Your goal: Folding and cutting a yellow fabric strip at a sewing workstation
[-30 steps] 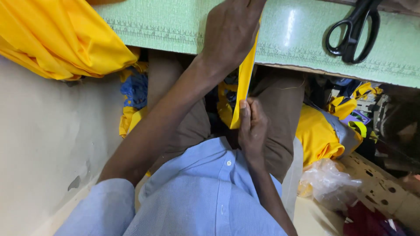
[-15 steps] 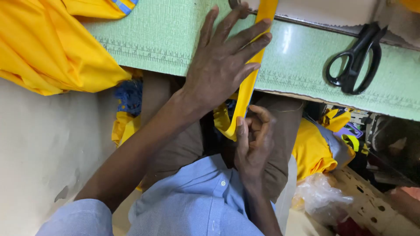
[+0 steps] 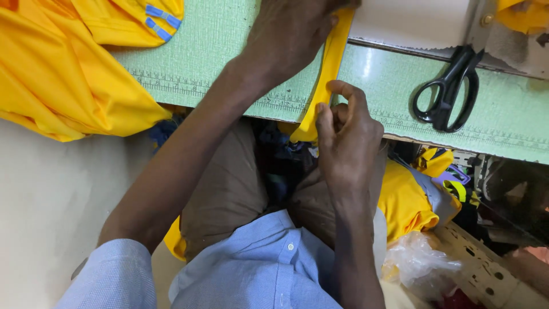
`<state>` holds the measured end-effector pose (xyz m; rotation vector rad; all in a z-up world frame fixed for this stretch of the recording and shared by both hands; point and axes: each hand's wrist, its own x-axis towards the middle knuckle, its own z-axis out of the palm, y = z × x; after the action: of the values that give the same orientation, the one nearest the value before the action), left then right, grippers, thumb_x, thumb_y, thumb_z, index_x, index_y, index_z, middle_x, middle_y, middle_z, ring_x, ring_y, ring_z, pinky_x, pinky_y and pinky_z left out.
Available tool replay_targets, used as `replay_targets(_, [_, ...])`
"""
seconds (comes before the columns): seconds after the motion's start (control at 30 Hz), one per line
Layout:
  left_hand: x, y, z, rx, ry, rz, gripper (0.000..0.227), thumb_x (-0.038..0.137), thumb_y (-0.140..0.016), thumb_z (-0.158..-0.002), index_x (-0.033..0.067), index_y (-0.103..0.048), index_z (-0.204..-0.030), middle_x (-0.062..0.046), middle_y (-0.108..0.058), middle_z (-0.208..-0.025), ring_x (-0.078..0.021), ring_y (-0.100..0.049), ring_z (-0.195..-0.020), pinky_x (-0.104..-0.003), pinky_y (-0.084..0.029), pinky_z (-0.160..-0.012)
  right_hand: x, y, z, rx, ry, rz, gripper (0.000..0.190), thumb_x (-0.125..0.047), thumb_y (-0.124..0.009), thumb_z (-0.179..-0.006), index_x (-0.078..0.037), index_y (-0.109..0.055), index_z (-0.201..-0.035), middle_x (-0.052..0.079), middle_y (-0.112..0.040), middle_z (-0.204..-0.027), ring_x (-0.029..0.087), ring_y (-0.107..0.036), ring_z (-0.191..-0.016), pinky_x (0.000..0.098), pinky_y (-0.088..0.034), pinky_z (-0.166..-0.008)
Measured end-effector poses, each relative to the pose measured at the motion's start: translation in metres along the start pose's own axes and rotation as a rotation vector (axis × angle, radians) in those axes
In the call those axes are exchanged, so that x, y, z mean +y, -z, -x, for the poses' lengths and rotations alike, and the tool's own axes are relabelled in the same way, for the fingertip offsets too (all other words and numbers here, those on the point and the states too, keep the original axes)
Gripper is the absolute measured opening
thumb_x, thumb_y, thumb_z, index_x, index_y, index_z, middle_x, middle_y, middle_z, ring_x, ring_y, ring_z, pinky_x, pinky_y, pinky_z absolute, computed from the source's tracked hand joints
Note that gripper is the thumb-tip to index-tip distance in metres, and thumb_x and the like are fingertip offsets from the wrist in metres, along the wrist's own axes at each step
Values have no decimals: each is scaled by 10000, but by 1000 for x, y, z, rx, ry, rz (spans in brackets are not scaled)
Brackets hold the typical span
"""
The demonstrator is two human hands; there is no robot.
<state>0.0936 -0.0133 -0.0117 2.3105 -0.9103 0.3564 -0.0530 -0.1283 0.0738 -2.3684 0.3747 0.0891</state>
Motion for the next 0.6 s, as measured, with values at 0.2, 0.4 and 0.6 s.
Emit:
replay_targets(0.2, [40,24,42,-38,-103,55,306,2,-774,-982,70,-665,-1261,-91,-592,-1384,-376,-346,-1398,-618,-270,-1096,21,-9,-2,36,126,-125,202,-69,-625,-1023,-63,-635,-1224,-4,-552,-610,99,-462,-540,290,-389,-564])
replay_targets(0.4, [31,28,40,-73,-37,28,265,119,-788,-1070,95,-727,-1326,-40,-591,-1431,-360,-306,-1459,-646,-67,-1186,18,-12,-27,3,175,-100,201,-61,-625,-1021,-44,-632,-1221,-6,-554,-614,99,-453,-554,303,-404,-576])
replay_targets(0.6, [9,15,7,-56,-27,-61,245,163,-605,-1064,166,-682,-1297,13,-617,-1331,-303,-548,-1193,-511,-392,-907,23,-14,-67,84,304,-96,166,33,-647,-1010,-2,-652,-1172,-7,-514,-582,90,-394,-518,284,-362,-524])
